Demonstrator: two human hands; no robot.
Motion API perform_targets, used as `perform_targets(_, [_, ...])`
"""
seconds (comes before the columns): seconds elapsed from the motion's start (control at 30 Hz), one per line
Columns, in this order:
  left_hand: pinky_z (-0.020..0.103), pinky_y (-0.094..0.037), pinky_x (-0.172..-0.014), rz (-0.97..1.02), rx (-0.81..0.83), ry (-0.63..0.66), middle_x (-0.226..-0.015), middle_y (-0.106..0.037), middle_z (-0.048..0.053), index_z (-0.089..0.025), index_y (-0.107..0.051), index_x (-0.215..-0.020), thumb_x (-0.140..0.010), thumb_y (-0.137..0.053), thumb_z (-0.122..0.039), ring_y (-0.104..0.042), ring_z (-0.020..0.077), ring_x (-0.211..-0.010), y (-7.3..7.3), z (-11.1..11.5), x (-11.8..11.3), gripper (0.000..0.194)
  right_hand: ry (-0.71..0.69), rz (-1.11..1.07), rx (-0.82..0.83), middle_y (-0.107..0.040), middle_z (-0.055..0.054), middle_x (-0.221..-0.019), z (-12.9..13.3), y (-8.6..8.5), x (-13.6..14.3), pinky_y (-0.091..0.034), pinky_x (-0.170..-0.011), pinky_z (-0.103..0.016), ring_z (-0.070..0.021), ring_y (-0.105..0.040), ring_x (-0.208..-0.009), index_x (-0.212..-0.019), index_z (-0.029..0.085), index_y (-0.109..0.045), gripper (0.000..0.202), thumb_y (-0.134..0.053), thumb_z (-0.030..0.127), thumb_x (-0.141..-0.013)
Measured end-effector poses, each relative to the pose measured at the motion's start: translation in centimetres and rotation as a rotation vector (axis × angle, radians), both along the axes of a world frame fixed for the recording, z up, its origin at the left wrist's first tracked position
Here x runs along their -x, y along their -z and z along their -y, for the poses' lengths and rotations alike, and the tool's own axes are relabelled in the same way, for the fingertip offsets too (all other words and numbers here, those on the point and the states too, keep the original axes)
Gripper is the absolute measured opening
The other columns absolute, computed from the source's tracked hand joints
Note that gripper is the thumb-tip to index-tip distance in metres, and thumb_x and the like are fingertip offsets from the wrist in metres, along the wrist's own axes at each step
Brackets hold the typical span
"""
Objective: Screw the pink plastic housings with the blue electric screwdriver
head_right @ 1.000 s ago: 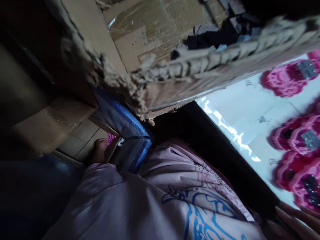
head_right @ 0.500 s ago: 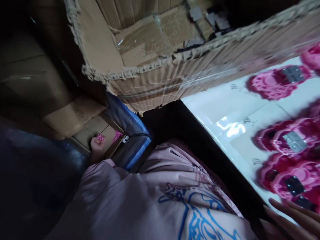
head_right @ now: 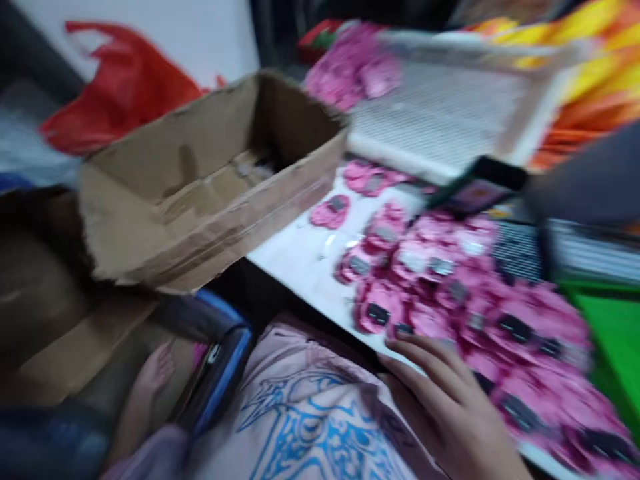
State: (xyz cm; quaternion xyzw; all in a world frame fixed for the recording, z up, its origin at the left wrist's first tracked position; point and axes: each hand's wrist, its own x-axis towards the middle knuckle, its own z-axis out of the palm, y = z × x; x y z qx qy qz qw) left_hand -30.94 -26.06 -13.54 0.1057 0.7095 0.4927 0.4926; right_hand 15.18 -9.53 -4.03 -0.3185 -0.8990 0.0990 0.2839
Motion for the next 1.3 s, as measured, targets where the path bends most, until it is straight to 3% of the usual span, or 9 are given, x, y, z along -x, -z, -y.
perform_targets(0.07, [0.016, -0.024, -0.024, 0.092, -0.047, 0.240, -0.040, -0.039, -0.008, -0.015, -0.049, -0.052, -0.072, -0.072, -0.059, -0.029, 0.0033, -0.027, -0.6, -3.6, -2.0, 0.054, 0.071, -0.076, 0.008, -0.073, -0.011, -0.098, 0.0, -0.6, -0.5, -0.057, -0.080, -0.036, -0.0225, -0.066, -0.099, -0.101, 0.019, -0.068, 0.019, -0.062, 0.016, -0.083])
perform_targets(0.13, [0.016, -0.007, -0.019, 0.175, -0.078, 0.471, -0.030, -0.023, -0.011, -0.019, -0.033, -0.040, -0.061, -0.076, -0.065, -0.010, 0.0006, -0.021, -1.7, -7.6, -4.6, 0.067, 0.149, -0.214, 0.093, -0.073, -0.009, -0.097, 0.3, -1.0, -0.8, -0.056, -0.083, -0.035, -0.0210, -0.066, -0.097, -0.103, 0.021, -0.068, 0.026, -0.066, 0.012, -0.079])
perform_targets(0.23, [0.015, -0.009, -0.020, 0.247, -0.154, 0.731, -0.031, -0.027, -0.010, -0.018, -0.034, -0.041, -0.057, -0.074, -0.071, -0.010, -0.0005, -0.021, -5.0, -13.9, -9.7, 0.068, 0.280, -0.681, 0.515, -0.074, -0.007, -0.092, 0.8, -1.5, -0.2, -0.056, -0.081, -0.032, -0.0182, -0.068, -0.090, -0.099, 0.023, -0.070, 0.019, -0.066, 0.017, -0.082])
perform_targets(0.33, [0.013, -0.016, -0.025, 0.243, -0.282, 0.877, -0.038, -0.037, -0.007, -0.016, -0.040, -0.045, -0.059, -0.073, -0.071, -0.021, -0.0006, -0.024, -10.4, -19.9, -15.8, 0.066, 0.291, -1.344, 1.314, -0.073, -0.008, -0.089, 0.2, -2.4, 1.6, -0.056, -0.075, -0.032, -0.0183, -0.071, -0.081, -0.098, 0.019, -0.067, 0.026, -0.063, 0.040, -0.084])
perform_targets(0.4, [0.013, -0.019, -0.028, 0.211, -0.419, 0.943, -0.041, -0.044, -0.005, -0.015, -0.047, -0.048, -0.062, -0.077, -0.064, -0.033, 0.0015, -0.028, -14.3, -23.1, -20.2, 0.059, 0.233, -1.584, 1.684, -0.072, -0.010, -0.090, -1.1, -3.3, 2.8, -0.055, -0.082, -0.032, -0.0180, -0.071, -0.082, -0.095, 0.012, -0.065, 0.036, -0.059, 0.046, -0.086])
perform_targets(0.57, [0.018, -0.032, -0.033, 0.096, -1.042, 1.092, -0.040, -0.046, -0.002, -0.016, -0.054, -0.051, -0.088, -0.061, -0.046, -0.042, 0.0072, -0.033, -20.5, -26.1, -29.7, 0.048, 0.025, -1.891, 1.840, -0.070, -0.014, -0.083, -4.2, -4.9, 4.7, -0.052, -0.086, -0.032, -0.0176, -0.071, -0.078, -0.092, 0.006, -0.062, 0.047, -0.037, 0.045, -0.096])
perform_targets(0.77, [0.018, -0.037, -0.033, 0.304, -1.105, 0.968, -0.039, -0.041, -0.004, -0.016, -0.047, -0.046, -0.091, -0.058, -0.038, -0.042, 0.0073, -0.033, -21.0, -26.8, -33.2, 0.051, 0.171, -2.035, 1.858, -0.069, -0.010, -0.073, -5.3, -4.3, 4.8, -0.052, -0.086, -0.035, -0.0165, -0.070, -0.071, -0.088, 0.008, -0.061, 0.052, -0.024, 0.043, -0.099])
perform_targets(0.93, [0.018, -0.040, -0.035, 0.325, -0.995, 0.959, -0.040, -0.044, -0.003, -0.015, -0.051, -0.048, -0.090, -0.059, -0.037, -0.045, 0.0076, -0.034, -20.1, -28.3, -33.4, 0.048, 0.009, -2.066, 1.854, -0.066, -0.006, -0.065, -6.6, -3.3, 5.1, -0.051, -0.090, -0.038, -0.0151, -0.066, -0.063, -0.085, 0.011, -0.061, 0.047, -0.030, 0.043, -0.097])
perform_targets(1.3, [0.028, -0.049, -0.052, 0.296, -0.992, 1.041, -0.058, -0.058, 0.002, -0.019, -0.070, -0.069, -0.088, -0.061, -0.033, -0.057, 0.0145, -0.054, -19.3, -30.6, -32.7, 0.026, 0.068, -2.044, 1.780, -0.060, -0.001, -0.060, -9.0, -3.2, 5.2, -0.055, -0.069, -0.028, -0.0124, -0.064, -0.062, -0.076, 0.014, -0.057, 0.029, -0.041, 0.030, -0.094])
